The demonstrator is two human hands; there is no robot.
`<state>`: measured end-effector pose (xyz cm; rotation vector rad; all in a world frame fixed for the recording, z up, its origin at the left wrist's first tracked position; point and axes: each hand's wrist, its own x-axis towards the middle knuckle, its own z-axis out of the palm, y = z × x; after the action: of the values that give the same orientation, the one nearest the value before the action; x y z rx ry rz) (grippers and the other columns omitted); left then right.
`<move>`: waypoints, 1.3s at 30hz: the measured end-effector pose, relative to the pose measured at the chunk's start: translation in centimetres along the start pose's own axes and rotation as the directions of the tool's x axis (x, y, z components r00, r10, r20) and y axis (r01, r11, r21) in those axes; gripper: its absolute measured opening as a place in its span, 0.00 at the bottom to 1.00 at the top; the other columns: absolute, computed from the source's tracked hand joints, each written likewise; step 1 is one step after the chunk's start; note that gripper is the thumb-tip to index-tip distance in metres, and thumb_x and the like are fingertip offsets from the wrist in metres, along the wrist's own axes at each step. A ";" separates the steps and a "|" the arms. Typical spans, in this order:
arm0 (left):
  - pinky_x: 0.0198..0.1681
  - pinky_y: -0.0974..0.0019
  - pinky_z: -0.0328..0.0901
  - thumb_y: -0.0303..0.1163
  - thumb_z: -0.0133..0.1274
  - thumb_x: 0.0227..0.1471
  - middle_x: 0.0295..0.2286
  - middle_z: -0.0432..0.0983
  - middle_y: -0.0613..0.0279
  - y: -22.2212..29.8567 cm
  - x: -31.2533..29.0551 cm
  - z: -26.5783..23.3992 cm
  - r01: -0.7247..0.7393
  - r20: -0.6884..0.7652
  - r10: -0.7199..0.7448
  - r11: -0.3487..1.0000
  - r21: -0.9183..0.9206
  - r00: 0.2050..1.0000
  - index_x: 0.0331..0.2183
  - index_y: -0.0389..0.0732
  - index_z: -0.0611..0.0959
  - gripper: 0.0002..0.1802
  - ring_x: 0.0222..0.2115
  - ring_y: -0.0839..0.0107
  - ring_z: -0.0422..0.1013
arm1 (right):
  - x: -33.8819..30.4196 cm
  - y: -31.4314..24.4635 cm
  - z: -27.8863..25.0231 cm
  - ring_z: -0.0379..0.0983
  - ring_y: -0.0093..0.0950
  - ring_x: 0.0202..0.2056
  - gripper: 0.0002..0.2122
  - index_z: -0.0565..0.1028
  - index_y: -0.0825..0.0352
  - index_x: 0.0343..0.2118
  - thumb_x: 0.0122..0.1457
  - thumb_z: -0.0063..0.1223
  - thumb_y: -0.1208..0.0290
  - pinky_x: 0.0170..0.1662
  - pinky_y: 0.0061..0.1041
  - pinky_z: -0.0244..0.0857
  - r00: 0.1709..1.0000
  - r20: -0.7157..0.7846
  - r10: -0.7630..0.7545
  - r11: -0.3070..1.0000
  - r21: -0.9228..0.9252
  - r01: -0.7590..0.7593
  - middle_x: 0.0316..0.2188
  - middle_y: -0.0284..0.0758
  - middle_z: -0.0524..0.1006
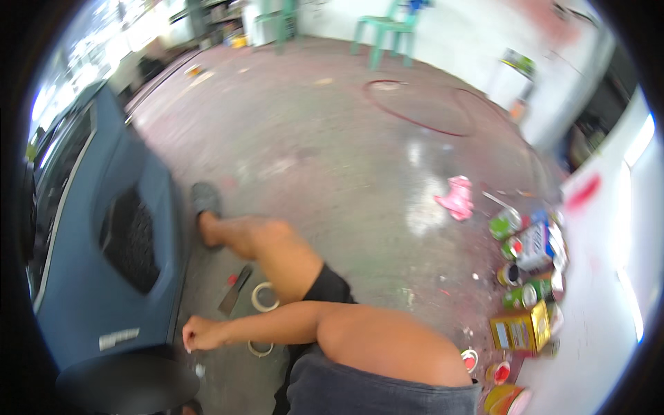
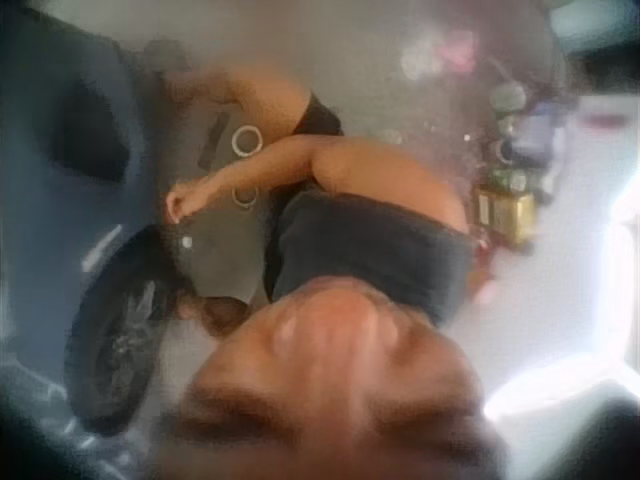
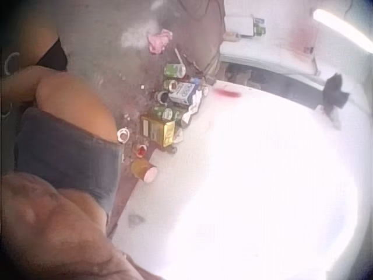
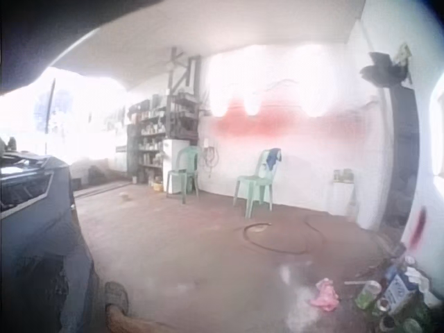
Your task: The person applies small pieces of masking tape to the front bumper of a car, smoothing each piece with fingers and a plastic scraper. The person repeatedly picks up tape, places it on the bumper, and presses it down.
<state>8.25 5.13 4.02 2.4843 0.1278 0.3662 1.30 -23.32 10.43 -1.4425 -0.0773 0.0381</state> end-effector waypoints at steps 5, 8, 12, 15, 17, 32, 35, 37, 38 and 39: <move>0.47 0.59 0.69 0.37 0.58 0.57 0.35 0.82 0.49 -14.2 1.1 -9.5 0.450 -0.312 -0.381 0.872 0.191 0.870 0.43 0.30 0.83 0.19 0.40 0.57 0.77 | 2.1 -4.2 4.5 0.76 0.19 0.36 0.05 0.81 0.65 0.40 0.64 0.61 0.71 0.42 0.24 0.71 0.981 0.187 0.049 0.965 0.244 -0.095 0.34 0.30 0.81; 0.48 0.59 0.69 0.37 0.58 0.57 0.36 0.82 0.48 -17.0 0.4 -11.2 0.603 -0.436 -0.502 0.788 0.124 0.747 0.44 0.29 0.83 0.20 0.41 0.56 0.78 | 3.1 -5.6 4.5 0.76 0.20 0.39 0.06 0.80 0.63 0.42 0.62 0.62 0.74 0.40 0.23 0.68 0.992 0.116 0.058 0.885 0.453 -0.105 0.37 0.29 0.80; 0.48 0.60 0.69 0.35 0.57 0.57 0.36 0.82 0.50 -8.5 -1.7 -10.9 0.320 -0.580 -0.536 0.840 -0.437 0.614 0.45 0.29 0.83 0.20 0.41 0.58 0.78 | 4.6 -7.5 5.5 0.74 0.21 0.36 0.04 0.77 0.64 0.42 0.66 0.57 0.74 0.38 0.23 0.67 0.996 0.042 0.078 0.712 0.697 -0.085 0.34 0.29 0.77; 0.41 0.68 0.71 0.27 0.56 0.60 0.37 0.81 0.58 0.7 -3.6 -8.3 -0.112 -0.493 -0.370 0.701 -0.704 0.787 0.42 0.31 0.85 0.11 0.34 0.71 0.76 | 5.3 -8.4 6.4 0.71 0.20 0.36 0.05 0.76 0.63 0.42 0.66 0.57 0.69 0.40 0.22 0.66 0.996 0.030 0.083 0.726 0.683 -0.081 0.33 0.26 0.75; 0.39 0.72 0.70 0.21 0.61 0.58 0.34 0.79 0.62 8.2 -3.8 -8.3 -0.171 -0.373 -0.188 0.648 -0.742 0.908 0.39 0.31 0.88 0.07 0.33 0.76 0.75 | 5.7 -9.2 6.6 0.70 0.20 0.37 0.06 0.77 0.62 0.41 0.66 0.58 0.67 0.42 0.22 0.65 0.996 0.015 0.086 0.761 0.645 -0.076 0.32 0.24 0.74; 0.38 0.73 0.71 0.22 0.62 0.58 0.32 0.80 0.65 18.8 0.8 -6.5 -0.006 -0.002 0.019 0.203 -0.979 1.000 0.40 0.30 0.87 0.08 0.33 0.79 0.76 | 6.2 -9.4 6.7 0.72 0.18 0.38 0.05 0.81 0.64 0.41 0.65 0.59 0.70 0.47 0.23 0.64 0.996 -0.087 -0.035 0.828 0.555 0.078 0.36 0.26 0.80; 0.37 0.73 0.70 0.22 0.61 0.59 0.32 0.80 0.65 19.0 0.8 -6.5 -0.040 -0.038 0.011 0.244 -0.969 0.999 0.38 0.31 0.87 0.06 0.32 0.79 0.75 | 6.0 -9.7 6.9 0.71 0.18 0.37 0.05 0.81 0.64 0.40 0.65 0.60 0.70 0.47 0.22 0.63 0.996 -0.087 -0.027 0.834 0.548 0.071 0.36 0.26 0.80; 0.38 0.72 0.69 0.24 0.61 0.59 0.31 0.82 0.64 19.1 1.0 -6.5 -0.035 -0.034 0.007 0.275 -0.961 0.999 0.38 0.32 0.88 0.06 0.31 0.77 0.75 | 6.0 -9.6 6.9 0.71 0.17 0.37 0.05 0.81 0.64 0.39 0.65 0.61 0.70 0.47 0.22 0.63 0.996 -0.085 -0.031 0.837 0.542 0.072 0.36 0.26 0.80; 0.38 0.72 0.69 0.25 0.60 0.59 0.30 0.82 0.63 19.1 1.2 -6.7 -0.033 -0.033 0.004 0.291 -0.956 0.999 0.37 0.32 0.88 0.06 0.31 0.77 0.75 | 6.1 -9.5 6.9 0.70 0.17 0.37 0.05 0.81 0.64 0.39 0.65 0.61 0.70 0.47 0.22 0.62 0.996 -0.083 -0.032 0.839 0.539 0.072 0.36 0.26 0.80; 0.38 0.72 0.68 0.25 0.60 0.58 0.30 0.82 0.63 19.0 1.4 -6.9 -0.013 -0.013 0.004 0.302 -0.953 1.000 0.37 0.32 0.88 0.06 0.31 0.77 0.75 | 6.2 -9.4 6.9 0.70 0.17 0.37 0.05 0.82 0.65 0.40 0.65 0.60 0.70 0.47 0.22 0.62 0.996 -0.081 -0.045 0.853 0.515 0.081 0.36 0.26 0.80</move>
<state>7.66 -6.06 20.93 1.2342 -0.1001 0.3122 6.78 -17.25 20.77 -0.8950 -0.0546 -0.0411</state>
